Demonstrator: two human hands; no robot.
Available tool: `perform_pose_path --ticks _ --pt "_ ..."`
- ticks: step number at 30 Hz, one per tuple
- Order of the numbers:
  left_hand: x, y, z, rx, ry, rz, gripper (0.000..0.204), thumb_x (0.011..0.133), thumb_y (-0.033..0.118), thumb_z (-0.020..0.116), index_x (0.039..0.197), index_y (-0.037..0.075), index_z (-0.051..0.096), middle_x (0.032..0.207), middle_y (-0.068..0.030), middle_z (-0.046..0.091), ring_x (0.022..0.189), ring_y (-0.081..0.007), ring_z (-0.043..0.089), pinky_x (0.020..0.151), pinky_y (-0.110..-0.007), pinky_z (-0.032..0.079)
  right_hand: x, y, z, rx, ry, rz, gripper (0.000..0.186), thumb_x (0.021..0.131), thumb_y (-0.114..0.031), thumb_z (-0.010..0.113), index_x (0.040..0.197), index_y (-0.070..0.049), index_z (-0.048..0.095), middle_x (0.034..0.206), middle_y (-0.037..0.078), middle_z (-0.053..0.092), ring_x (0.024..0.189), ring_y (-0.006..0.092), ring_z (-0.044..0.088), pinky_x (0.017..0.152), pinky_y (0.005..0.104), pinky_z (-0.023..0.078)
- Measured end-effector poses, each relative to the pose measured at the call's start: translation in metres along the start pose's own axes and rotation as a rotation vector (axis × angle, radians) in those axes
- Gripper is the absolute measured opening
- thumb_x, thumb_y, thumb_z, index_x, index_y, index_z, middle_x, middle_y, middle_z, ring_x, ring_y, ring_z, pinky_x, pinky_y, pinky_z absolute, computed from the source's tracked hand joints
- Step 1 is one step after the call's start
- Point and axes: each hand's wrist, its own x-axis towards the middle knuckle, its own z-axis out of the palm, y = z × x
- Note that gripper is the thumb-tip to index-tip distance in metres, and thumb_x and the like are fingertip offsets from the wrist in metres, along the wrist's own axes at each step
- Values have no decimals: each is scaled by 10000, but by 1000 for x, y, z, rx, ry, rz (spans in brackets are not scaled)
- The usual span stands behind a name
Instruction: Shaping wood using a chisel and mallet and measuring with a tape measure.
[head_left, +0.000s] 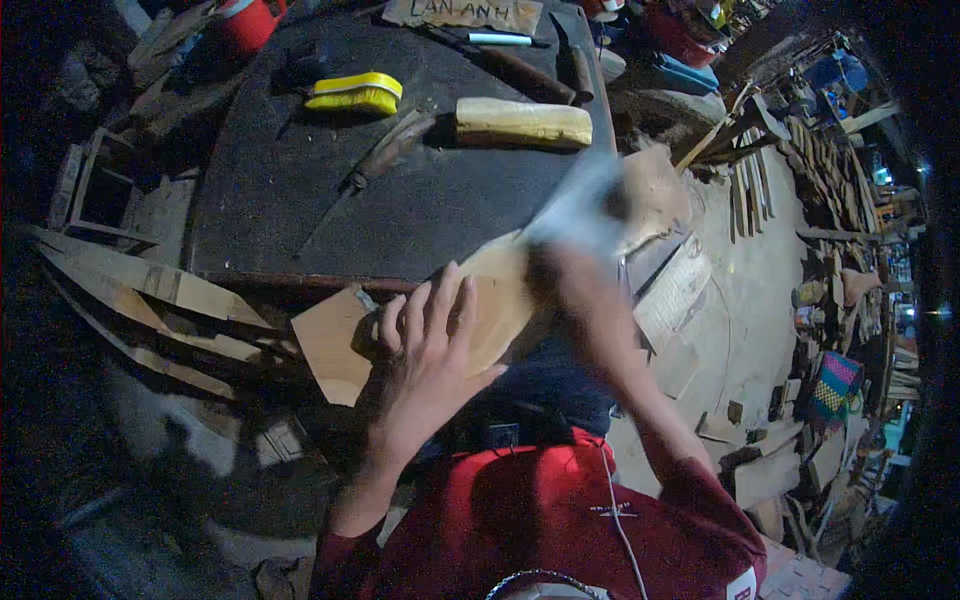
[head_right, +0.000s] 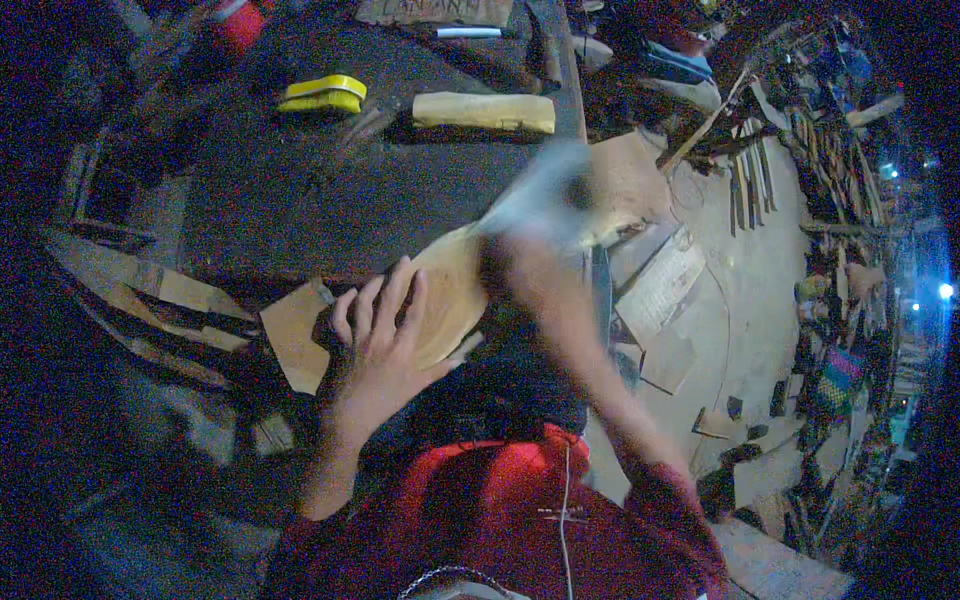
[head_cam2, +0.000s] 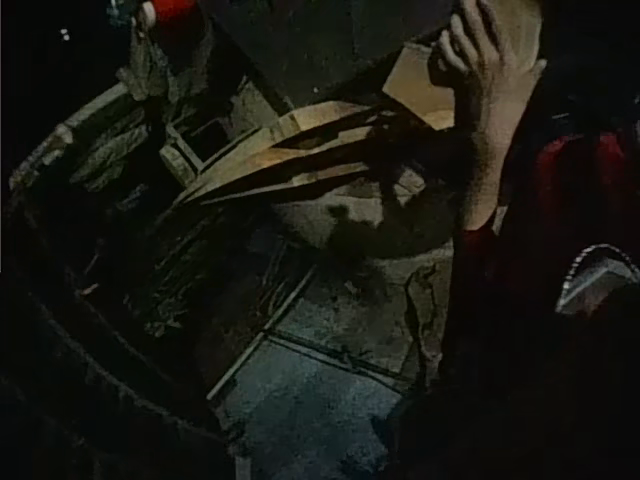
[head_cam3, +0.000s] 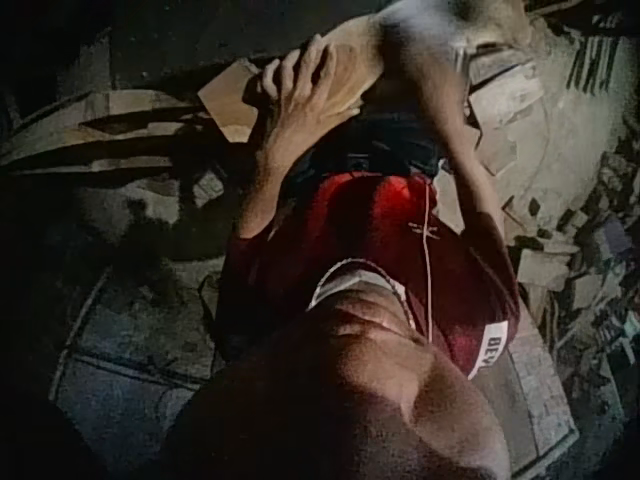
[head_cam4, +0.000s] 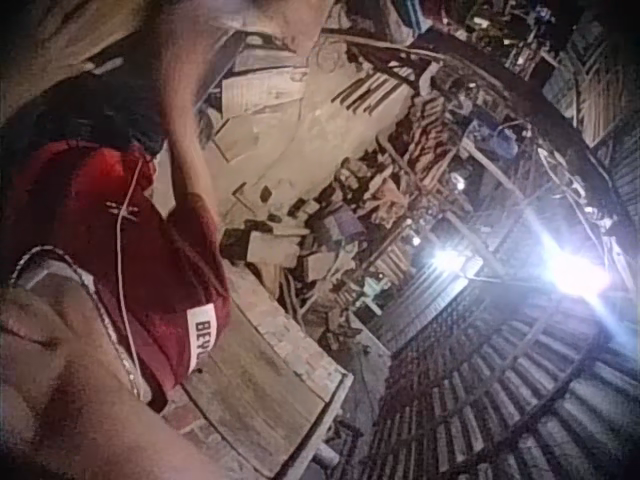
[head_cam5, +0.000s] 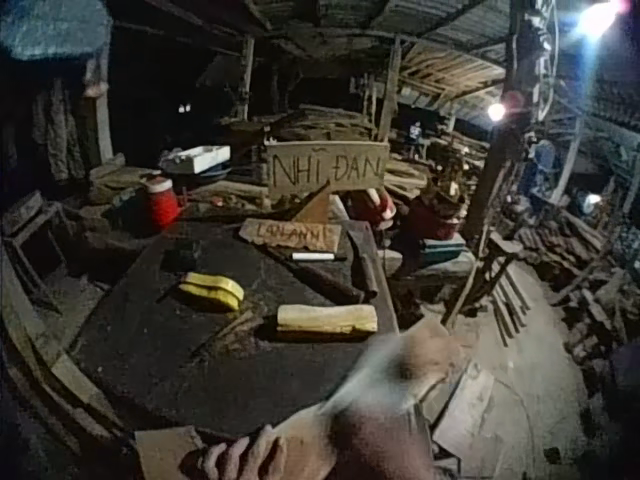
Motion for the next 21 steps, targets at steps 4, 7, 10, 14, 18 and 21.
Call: perform_pose_path --ticks 4,7,10,14,18,21 --pt "-9 -6 1 21 -9 -18 920 706 456 740 1379 -34 348 1425 -187 358 1262 -321 363 1063 -504 223 21 -29 -31 -36 -689 287 459 886 -148 500 1331 -38 480 1331 132 519 1184 258 519 909 405 430" --pt "2 -1 -1 -17 21 10 952 700 477 735 1372 -69 338 1422 -182 365 1259 -307 372 1068 -484 225 8 -29 -3 -316 -1 -17 270 875 -78 487 1133 -46 558 1126 109 603 1016 224 585 859 378 468" --pt "-8 -9 7 6 -81 -31 988 687 456 748 1407 -44 293 1478 -158 305 1289 -304 342 1071 -504 211 8 7 -19 156 -183 86 364 895 -168 487 1213 9 505 1128 194 596 995 336 581 866 414 490" --pt "-4 -7 -3 -50 11 -28 968 687 459 751 1394 -41 317 1450 -162 345 1283 -312 352 1080 -514 208 28 -48 -29 -372 -74 302 380 879 -208 534 1203 -10 549 1153 196 582 1076 333 537 948 395 443" --pt "-6 -5 -1 -53 10 -11 981 680 462 755 1400 -35 311 1466 -161 319 1292 -312 339 1073 -521 206 4 -27 -22 -115 -334 65 475 863 -110 532 1329 -38 479 1272 180 549 1139 375 523 974 429 417" --pt "-4 -6 3 -51 7 6 984 673 465 759 1399 -28 315 1473 -162 308 1293 -310 335 1070 -525 198 -1 -33 0 -169 -114 -60 427 879 -117 481 1297 -30 506 1307 223 512 1191 331 511 1028 404 387"
